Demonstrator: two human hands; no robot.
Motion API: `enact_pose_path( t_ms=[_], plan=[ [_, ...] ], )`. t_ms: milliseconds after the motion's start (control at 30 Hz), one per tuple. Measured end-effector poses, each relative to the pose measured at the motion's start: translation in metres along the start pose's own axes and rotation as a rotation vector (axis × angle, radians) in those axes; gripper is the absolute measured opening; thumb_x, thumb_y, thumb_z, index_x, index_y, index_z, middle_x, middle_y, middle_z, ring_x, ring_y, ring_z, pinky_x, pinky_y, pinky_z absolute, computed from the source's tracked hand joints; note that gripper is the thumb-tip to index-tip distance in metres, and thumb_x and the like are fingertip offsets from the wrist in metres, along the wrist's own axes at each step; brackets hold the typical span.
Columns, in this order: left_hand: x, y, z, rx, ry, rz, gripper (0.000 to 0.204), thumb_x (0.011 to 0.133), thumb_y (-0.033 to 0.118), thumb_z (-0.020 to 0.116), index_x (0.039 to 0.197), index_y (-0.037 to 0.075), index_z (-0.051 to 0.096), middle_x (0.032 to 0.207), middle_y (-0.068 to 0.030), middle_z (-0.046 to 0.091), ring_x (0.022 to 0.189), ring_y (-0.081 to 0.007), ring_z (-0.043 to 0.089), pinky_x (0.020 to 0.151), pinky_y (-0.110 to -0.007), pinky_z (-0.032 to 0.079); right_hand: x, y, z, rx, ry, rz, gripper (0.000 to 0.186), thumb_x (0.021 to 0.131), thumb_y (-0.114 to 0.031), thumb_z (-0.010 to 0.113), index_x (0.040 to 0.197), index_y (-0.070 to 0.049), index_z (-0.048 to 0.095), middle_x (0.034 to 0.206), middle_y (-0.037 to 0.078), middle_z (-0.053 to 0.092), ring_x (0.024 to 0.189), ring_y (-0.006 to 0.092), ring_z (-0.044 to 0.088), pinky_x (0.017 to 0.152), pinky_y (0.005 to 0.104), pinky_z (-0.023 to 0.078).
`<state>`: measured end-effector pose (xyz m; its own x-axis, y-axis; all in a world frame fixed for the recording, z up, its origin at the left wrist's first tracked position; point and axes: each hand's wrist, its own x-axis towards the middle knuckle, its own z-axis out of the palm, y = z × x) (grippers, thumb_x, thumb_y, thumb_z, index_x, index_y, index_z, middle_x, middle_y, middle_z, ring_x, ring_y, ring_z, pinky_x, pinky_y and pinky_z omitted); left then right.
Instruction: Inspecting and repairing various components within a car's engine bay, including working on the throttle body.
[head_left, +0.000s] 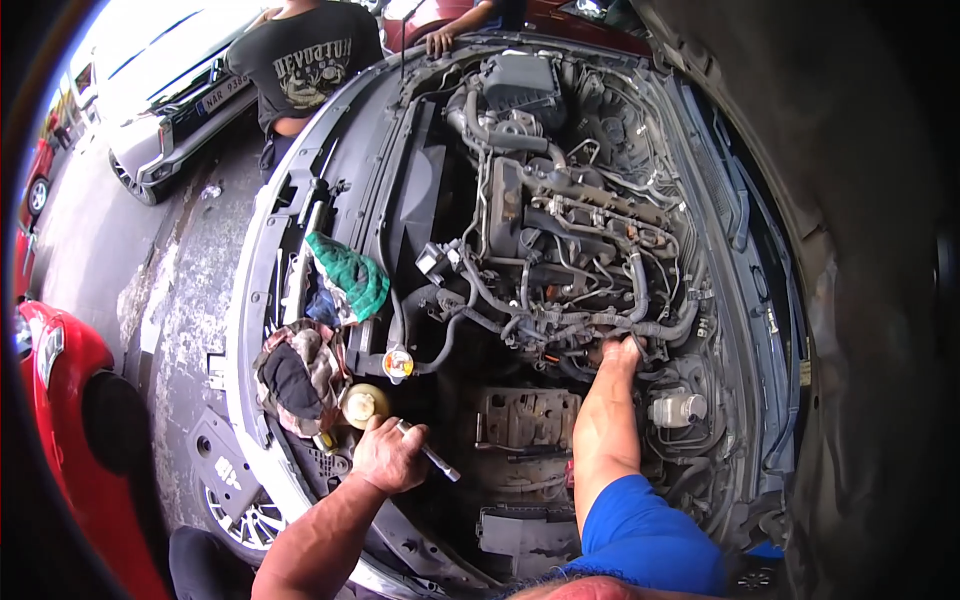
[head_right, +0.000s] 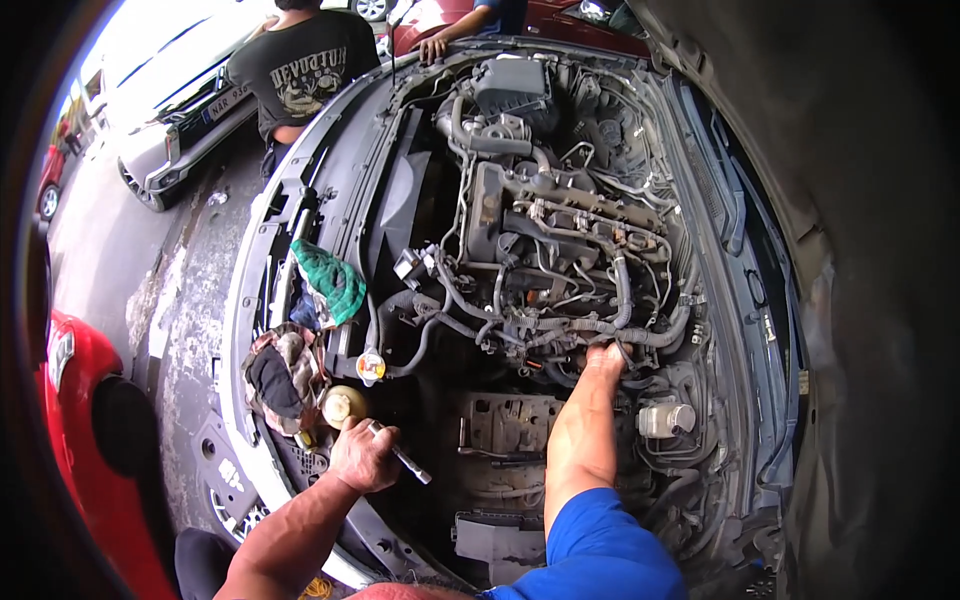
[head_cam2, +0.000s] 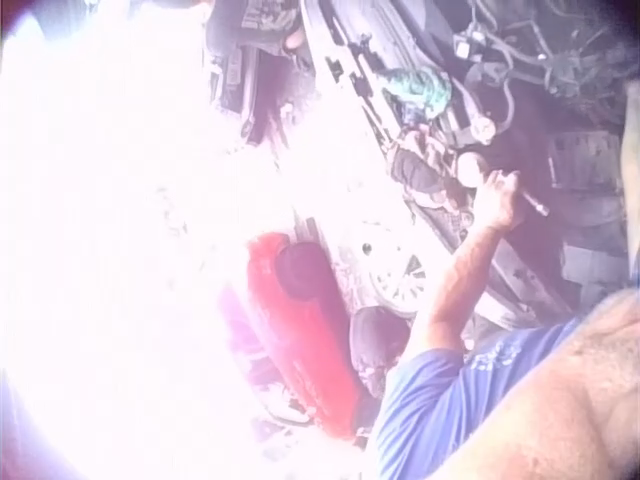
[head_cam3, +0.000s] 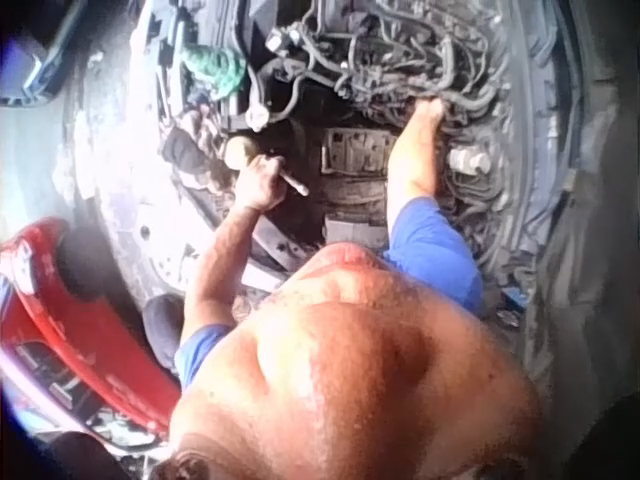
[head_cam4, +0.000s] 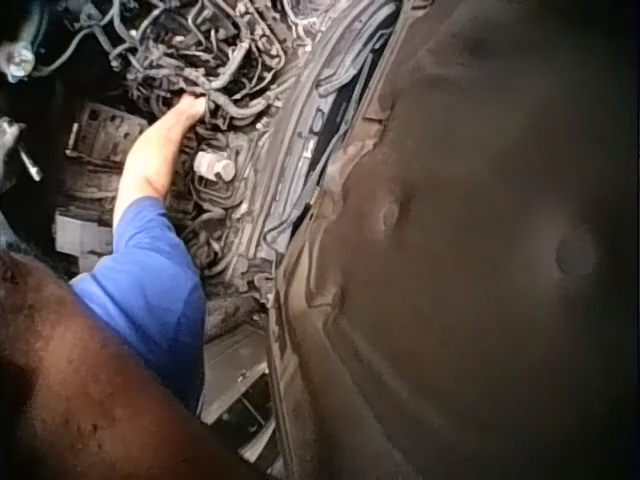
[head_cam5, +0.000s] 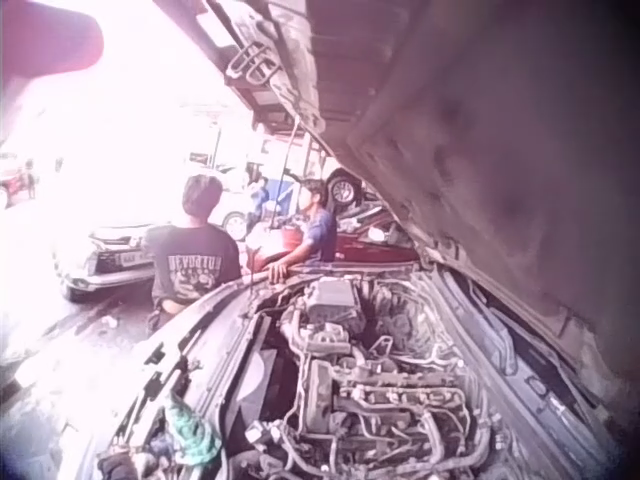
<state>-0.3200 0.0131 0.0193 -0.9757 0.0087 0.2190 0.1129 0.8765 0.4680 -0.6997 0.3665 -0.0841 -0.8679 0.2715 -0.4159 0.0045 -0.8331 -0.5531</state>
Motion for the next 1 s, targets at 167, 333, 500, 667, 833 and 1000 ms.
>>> enact_pose_path(
  t_ms=[167,333,500,667,833,1000],
  plan=[
    [0.001,0.001,-0.008,-0.022,-0.041,-0.012,0.038,0.062,0.017,0.071,0.098,0.013,0.059,0.069,-0.0062,0.060,0.072,-0.0288,0.061,0.071,-0.043,0.041,-0.003,0.003,0.010,-0.009,0.142,-0.020,0.042,0.096,-0.039,0.044,0.119,-0.008,0.062,0.126,0.014,0.060,0.112,0.0351,0.059,0.093,0.0582,0.051],
    [0.001,-0.003,-0.006,-0.037,-0.011,0.000,0.038,0.062,0.018,0.071,0.097,0.013,0.059,0.069,-0.0059,0.060,0.072,-0.0282,0.060,0.070,-0.042,0.041,-0.004,-0.002,0.012,0.035,0.096,-0.007,0.049,0.094,-0.043,0.043,0.124,-0.007,0.059,0.131,0.014,0.056,0.116,0.0349,0.057,0.098,0.0590,0.047],
    [0.001,-0.006,-0.006,-0.037,-0.021,0.018,0.040,0.062,0.020,0.072,0.099,0.013,0.060,0.072,-0.0044,0.061,0.074,-0.0262,0.062,0.073,-0.041,0.042,0.010,-0.006,0.000,0.065,0.057,0.045,0.049,0.091,-0.042,0.049,0.125,-0.009,0.059,0.134,0.013,0.055,0.120,0.0357,0.054,0.101,0.0594,0.044],
    [-0.002,-0.004,-0.010,-0.030,-0.134,-0.034,0.044,0.066,0.024,0.070,0.107,0.016,0.056,0.078,-0.0065,0.064,0.084,-0.0277,0.063,0.078,-0.041,0.042,0.011,-0.007,-0.001,0.075,0.050,0.031,0.044,0.089,-0.038,0.049,0.121,-0.009,0.060,0.124,0.014,0.060,0.109,0.0360,0.060,0.093,0.0601,0.050],
    [-0.003,-0.005,-0.009,-0.035,-0.149,-0.033,0.045,0.068,0.026,0.070,0.109,0.016,0.056,0.079,-0.0069,0.065,0.087,-0.0283,0.063,0.080,-0.041,0.042,0.017,-0.007,-0.004,0.130,0.060,0.005,0.048,0.088,-0.040,0.049,0.122,-0.009,0.061,0.128,0.015,0.059,0.113,0.0363,0.058,0.096,0.0581,0.048],
    [-0.003,-0.006,-0.007,-0.022,-0.084,-0.014,0.042,0.065,0.025,0.072,0.103,0.015,0.058,0.076,-0.0047,0.062,0.079,-0.0260,0.062,0.077,-0.041,0.041,0.008,-0.004,0.000,0.088,0.039,-0.012,0.051,0.090,-0.040,0.045,0.126,-0.006,0.058,0.129,0.017,0.058,0.113,0.0380,0.058,0.096,0.0577,0.050]
  ],
)
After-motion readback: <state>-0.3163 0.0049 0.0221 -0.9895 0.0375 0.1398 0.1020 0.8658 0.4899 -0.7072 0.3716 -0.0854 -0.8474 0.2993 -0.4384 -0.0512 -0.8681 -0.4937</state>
